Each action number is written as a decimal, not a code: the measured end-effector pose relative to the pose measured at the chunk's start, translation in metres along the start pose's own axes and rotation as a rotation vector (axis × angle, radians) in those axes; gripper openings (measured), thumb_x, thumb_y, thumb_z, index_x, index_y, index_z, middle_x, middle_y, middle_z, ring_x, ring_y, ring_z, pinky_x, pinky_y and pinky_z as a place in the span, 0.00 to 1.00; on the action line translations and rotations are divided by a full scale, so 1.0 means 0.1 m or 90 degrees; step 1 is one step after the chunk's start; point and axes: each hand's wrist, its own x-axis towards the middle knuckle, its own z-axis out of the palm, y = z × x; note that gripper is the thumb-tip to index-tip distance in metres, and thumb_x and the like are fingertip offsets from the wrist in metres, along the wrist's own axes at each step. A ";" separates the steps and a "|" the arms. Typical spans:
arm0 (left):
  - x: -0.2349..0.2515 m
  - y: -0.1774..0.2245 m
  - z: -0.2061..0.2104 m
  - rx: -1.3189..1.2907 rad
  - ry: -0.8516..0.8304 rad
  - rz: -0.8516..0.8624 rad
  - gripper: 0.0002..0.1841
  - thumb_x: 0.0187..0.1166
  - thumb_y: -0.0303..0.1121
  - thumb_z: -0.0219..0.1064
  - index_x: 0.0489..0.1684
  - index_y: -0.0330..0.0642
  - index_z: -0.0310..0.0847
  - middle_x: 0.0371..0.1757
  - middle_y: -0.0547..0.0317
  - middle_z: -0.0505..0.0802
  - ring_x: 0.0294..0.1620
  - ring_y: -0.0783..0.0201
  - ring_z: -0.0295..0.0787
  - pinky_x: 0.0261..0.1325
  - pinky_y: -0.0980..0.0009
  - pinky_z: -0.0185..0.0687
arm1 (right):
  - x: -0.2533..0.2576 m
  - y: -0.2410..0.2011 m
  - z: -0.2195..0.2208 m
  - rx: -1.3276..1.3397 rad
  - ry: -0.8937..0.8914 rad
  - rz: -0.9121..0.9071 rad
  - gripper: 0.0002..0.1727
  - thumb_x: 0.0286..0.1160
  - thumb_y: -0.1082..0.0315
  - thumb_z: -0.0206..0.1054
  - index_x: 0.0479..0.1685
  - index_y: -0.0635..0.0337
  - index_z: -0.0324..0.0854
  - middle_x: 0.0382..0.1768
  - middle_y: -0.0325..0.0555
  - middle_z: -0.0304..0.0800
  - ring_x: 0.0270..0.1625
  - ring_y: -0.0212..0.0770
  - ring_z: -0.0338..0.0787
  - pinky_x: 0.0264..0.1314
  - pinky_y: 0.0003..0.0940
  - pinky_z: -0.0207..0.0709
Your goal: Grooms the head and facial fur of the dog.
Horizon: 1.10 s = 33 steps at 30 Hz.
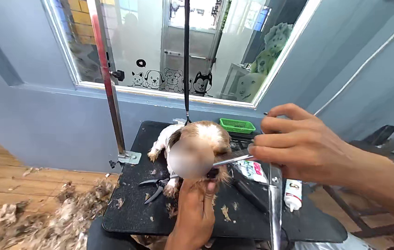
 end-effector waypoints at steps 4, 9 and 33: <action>0.02 -0.01 -0.01 -0.018 -0.001 0.009 0.26 0.93 0.50 0.48 0.47 0.39 0.87 0.48 0.53 0.92 0.55 0.69 0.89 0.66 0.65 0.84 | 0.09 0.10 0.05 -0.016 0.007 -0.008 0.10 0.76 0.67 0.58 0.31 0.51 0.84 0.21 0.35 0.75 0.31 0.41 0.76 0.54 0.49 0.68; 0.05 -0.03 -0.06 0.011 -0.014 0.031 0.25 0.93 0.51 0.48 0.41 0.43 0.87 0.42 0.56 0.91 0.51 0.70 0.88 0.64 0.64 0.83 | -0.02 -0.18 0.15 0.016 0.157 0.127 0.15 0.85 0.61 0.59 0.29 0.55 0.81 0.20 0.37 0.72 0.31 0.39 0.75 0.53 0.46 0.69; 0.01 0.02 -0.11 0.248 -0.058 0.116 0.26 0.93 0.55 0.41 0.33 0.49 0.78 0.32 0.60 0.87 0.45 0.70 0.86 0.69 0.61 0.75 | -1.49 -1.99 1.95 0.533 -0.057 1.202 0.22 0.82 0.52 0.63 0.38 0.66 0.87 0.26 0.49 0.85 0.31 0.48 0.85 0.41 0.55 0.79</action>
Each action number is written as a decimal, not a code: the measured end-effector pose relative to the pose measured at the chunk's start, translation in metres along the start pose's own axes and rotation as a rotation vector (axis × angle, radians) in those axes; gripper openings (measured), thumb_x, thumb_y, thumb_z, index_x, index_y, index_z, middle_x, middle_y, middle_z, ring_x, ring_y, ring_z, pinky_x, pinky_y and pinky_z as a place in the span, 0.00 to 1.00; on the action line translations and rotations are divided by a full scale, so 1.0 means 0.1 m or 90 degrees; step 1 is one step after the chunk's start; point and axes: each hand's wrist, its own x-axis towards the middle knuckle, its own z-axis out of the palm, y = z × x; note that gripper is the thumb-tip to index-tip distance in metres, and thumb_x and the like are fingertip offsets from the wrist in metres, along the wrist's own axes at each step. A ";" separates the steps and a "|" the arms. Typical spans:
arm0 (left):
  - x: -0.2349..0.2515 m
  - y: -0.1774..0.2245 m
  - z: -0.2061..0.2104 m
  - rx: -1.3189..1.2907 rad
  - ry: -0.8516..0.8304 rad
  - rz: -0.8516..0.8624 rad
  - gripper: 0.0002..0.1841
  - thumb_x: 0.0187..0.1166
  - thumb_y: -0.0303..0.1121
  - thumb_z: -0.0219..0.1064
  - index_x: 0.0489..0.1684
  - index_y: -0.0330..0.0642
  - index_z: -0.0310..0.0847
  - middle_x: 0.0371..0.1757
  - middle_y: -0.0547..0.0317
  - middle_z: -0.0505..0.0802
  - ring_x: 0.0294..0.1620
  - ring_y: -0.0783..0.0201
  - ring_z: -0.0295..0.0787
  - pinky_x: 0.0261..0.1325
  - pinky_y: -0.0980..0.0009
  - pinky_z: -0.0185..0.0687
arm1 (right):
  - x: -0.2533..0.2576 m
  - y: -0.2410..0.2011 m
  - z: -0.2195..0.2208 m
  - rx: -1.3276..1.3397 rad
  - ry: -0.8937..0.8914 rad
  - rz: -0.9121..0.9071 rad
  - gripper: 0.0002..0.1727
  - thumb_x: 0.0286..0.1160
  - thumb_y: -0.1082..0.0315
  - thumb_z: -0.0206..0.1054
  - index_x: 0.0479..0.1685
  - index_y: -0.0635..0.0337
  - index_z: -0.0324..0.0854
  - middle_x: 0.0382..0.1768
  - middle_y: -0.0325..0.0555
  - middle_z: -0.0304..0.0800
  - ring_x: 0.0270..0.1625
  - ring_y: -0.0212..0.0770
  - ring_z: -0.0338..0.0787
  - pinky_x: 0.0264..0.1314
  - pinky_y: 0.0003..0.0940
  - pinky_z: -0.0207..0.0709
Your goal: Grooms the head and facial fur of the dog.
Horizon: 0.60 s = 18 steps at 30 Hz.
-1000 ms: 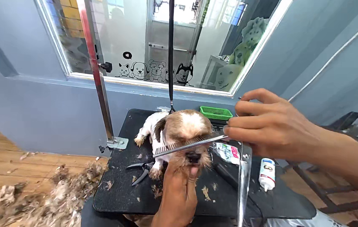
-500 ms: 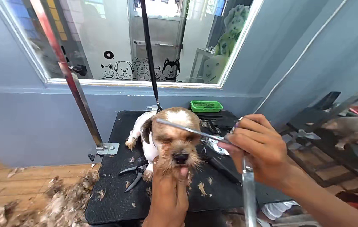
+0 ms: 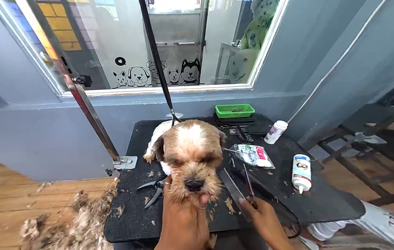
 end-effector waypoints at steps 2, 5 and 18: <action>0.04 0.04 0.00 0.008 -0.014 0.020 0.25 0.93 0.54 0.43 0.36 0.50 0.80 0.34 0.60 0.89 0.46 0.70 0.86 0.66 0.63 0.77 | 0.03 0.15 0.02 -0.057 -0.048 0.029 0.22 0.83 0.51 0.62 0.44 0.66 0.85 0.30 0.54 0.86 0.35 0.54 0.87 0.44 0.60 0.79; 0.10 0.13 0.00 0.035 -0.041 0.033 0.25 0.93 0.52 0.43 0.36 0.49 0.82 0.35 0.60 0.90 0.47 0.68 0.87 0.64 0.63 0.77 | 0.05 0.11 -0.10 -0.118 -0.043 0.007 0.27 0.83 0.52 0.61 0.74 0.60 0.72 0.38 0.58 0.89 0.40 0.59 0.91 0.46 0.63 0.82; 0.12 0.26 0.07 -0.087 -0.089 -0.101 0.21 0.91 0.50 0.52 0.47 0.41 0.82 0.48 0.56 0.89 0.58 0.80 0.83 0.70 0.76 0.76 | -0.07 -0.79 -0.95 -0.140 0.123 -0.561 0.35 0.81 0.42 0.64 0.87 0.39 0.66 0.53 0.44 0.86 0.44 0.36 0.89 0.38 0.36 0.85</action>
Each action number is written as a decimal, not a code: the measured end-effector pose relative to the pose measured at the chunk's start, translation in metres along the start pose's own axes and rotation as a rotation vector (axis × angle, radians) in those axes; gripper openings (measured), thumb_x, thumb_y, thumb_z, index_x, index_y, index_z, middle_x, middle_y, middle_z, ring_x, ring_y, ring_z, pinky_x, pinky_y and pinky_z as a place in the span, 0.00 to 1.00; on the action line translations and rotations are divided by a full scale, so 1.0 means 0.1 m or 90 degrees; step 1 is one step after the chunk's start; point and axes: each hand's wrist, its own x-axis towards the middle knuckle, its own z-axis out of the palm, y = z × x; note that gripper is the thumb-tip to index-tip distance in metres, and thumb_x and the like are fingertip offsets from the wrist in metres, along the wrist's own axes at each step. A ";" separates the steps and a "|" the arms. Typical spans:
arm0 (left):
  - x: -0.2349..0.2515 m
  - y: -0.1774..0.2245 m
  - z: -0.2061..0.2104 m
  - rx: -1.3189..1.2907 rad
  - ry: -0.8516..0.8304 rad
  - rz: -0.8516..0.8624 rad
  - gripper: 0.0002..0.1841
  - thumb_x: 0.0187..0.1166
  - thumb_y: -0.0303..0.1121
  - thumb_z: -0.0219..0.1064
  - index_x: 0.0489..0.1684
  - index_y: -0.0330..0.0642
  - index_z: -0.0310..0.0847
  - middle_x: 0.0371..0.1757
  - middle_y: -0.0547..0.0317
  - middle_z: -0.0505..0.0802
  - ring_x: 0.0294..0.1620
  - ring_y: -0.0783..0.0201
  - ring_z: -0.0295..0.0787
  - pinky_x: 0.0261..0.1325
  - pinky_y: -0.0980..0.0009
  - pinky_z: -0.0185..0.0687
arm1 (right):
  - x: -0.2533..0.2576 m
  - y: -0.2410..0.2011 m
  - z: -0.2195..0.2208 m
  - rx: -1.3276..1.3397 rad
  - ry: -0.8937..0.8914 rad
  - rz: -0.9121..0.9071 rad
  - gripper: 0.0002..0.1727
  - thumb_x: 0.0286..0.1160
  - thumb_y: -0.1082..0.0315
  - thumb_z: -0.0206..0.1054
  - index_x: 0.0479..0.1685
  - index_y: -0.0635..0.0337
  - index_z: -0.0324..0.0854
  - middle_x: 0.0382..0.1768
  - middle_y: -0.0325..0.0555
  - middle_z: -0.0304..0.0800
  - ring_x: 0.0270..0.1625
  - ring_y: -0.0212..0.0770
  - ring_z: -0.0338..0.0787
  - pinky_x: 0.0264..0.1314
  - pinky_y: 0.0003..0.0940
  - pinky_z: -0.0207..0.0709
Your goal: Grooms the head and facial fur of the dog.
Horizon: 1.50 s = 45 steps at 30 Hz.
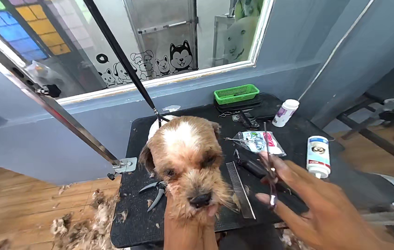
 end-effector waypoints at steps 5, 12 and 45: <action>-0.02 -0.03 -0.01 -0.016 -0.008 -0.001 0.18 0.91 0.47 0.55 0.45 0.41 0.83 0.48 0.56 0.89 0.58 0.81 0.83 0.70 0.78 0.76 | 0.16 -0.12 -0.09 -0.160 0.010 -0.084 0.27 0.86 0.54 0.59 0.84 0.30 0.69 0.47 0.51 0.87 0.34 0.46 0.88 0.22 0.39 0.73; 0.01 -0.05 -0.02 -0.019 -0.055 0.000 0.19 0.90 0.45 0.55 0.38 0.39 0.81 0.42 0.52 0.88 0.54 0.75 0.83 0.68 0.77 0.74 | 0.20 -0.10 -0.06 -0.222 -0.019 -0.073 0.27 0.87 0.61 0.56 0.85 0.29 0.70 0.46 0.54 0.88 0.32 0.50 0.88 0.20 0.41 0.71; 0.10 0.09 0.03 -0.006 -0.079 -0.027 0.22 0.90 0.44 0.56 0.41 0.30 0.84 0.37 0.44 0.91 0.49 0.65 0.87 0.65 0.73 0.77 | 0.31 -0.19 -0.39 -0.304 -0.039 -0.096 0.31 0.85 0.69 0.56 0.85 0.29 0.71 0.38 0.52 0.87 0.28 0.49 0.85 0.19 0.40 0.69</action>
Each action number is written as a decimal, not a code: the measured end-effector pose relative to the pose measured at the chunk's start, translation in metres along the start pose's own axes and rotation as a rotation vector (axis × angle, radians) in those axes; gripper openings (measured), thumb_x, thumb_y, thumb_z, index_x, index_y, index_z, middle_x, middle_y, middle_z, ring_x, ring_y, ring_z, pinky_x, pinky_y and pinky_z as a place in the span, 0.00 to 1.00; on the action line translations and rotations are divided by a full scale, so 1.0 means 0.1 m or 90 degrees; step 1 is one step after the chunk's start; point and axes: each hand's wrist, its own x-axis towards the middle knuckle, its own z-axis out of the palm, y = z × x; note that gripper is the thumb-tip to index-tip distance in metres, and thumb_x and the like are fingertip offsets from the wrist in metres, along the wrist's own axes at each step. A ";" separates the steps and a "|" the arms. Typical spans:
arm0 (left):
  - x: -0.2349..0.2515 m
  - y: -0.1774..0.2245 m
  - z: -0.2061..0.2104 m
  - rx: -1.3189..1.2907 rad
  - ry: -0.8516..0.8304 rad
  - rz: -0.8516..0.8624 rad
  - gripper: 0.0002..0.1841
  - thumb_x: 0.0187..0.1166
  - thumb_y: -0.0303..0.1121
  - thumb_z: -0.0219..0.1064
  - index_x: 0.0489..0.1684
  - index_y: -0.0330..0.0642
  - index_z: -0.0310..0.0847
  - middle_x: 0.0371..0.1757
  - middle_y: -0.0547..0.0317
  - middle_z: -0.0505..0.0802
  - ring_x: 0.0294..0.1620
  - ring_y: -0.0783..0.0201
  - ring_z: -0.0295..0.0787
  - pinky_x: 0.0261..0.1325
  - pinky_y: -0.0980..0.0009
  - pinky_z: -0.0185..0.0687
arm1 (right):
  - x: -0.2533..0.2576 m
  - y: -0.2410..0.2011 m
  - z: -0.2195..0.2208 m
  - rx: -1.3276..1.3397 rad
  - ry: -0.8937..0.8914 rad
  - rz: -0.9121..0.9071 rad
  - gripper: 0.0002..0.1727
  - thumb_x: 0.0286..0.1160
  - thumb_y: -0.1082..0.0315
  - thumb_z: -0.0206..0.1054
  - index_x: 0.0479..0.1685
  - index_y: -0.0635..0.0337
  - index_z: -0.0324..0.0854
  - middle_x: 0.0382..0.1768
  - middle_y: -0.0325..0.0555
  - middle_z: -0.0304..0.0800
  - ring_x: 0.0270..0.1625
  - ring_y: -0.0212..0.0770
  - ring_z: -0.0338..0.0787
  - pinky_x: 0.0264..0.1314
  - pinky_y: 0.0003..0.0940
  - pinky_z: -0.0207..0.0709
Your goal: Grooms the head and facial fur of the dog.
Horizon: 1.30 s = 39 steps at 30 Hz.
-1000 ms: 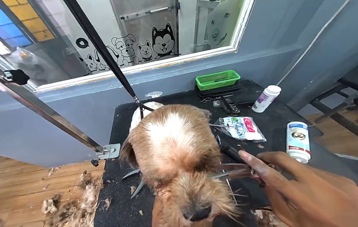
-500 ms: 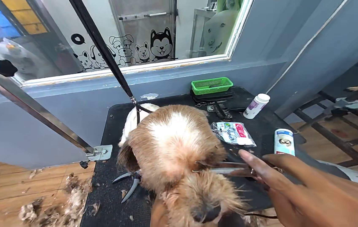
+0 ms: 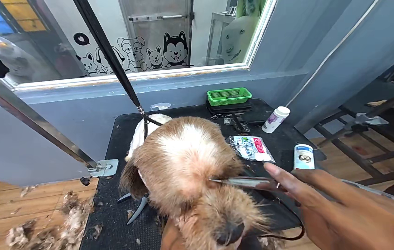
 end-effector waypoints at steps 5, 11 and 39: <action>-0.04 -0.02 -0.01 -0.016 0.016 0.001 0.21 0.89 0.43 0.57 0.41 0.30 0.85 0.38 0.43 0.91 0.49 0.64 0.88 0.65 0.72 0.78 | 0.03 0.04 -0.03 0.058 -0.002 0.015 0.26 0.87 0.60 0.58 0.84 0.33 0.72 0.42 0.51 0.87 0.31 0.46 0.87 0.21 0.39 0.72; -0.19 -0.16 0.04 -0.067 0.082 -0.028 0.25 0.91 0.49 0.53 0.43 0.31 0.81 0.41 0.43 0.88 0.52 0.65 0.85 0.67 0.69 0.77 | 0.13 0.24 -0.20 0.117 -0.009 -0.030 0.20 0.85 0.62 0.61 0.75 0.43 0.80 0.44 0.55 0.89 0.37 0.46 0.89 0.31 0.41 0.78; -0.14 -0.17 0.08 -0.185 0.196 -0.007 0.22 0.89 0.44 0.58 0.40 0.31 0.90 0.47 0.34 0.92 0.59 0.55 0.86 0.71 0.70 0.73 | 1.40 -0.15 -1.13 0.006 -0.433 -0.200 0.25 0.76 0.79 0.63 0.72 0.53 0.86 0.44 0.63 0.89 0.35 0.56 0.89 0.32 0.50 0.81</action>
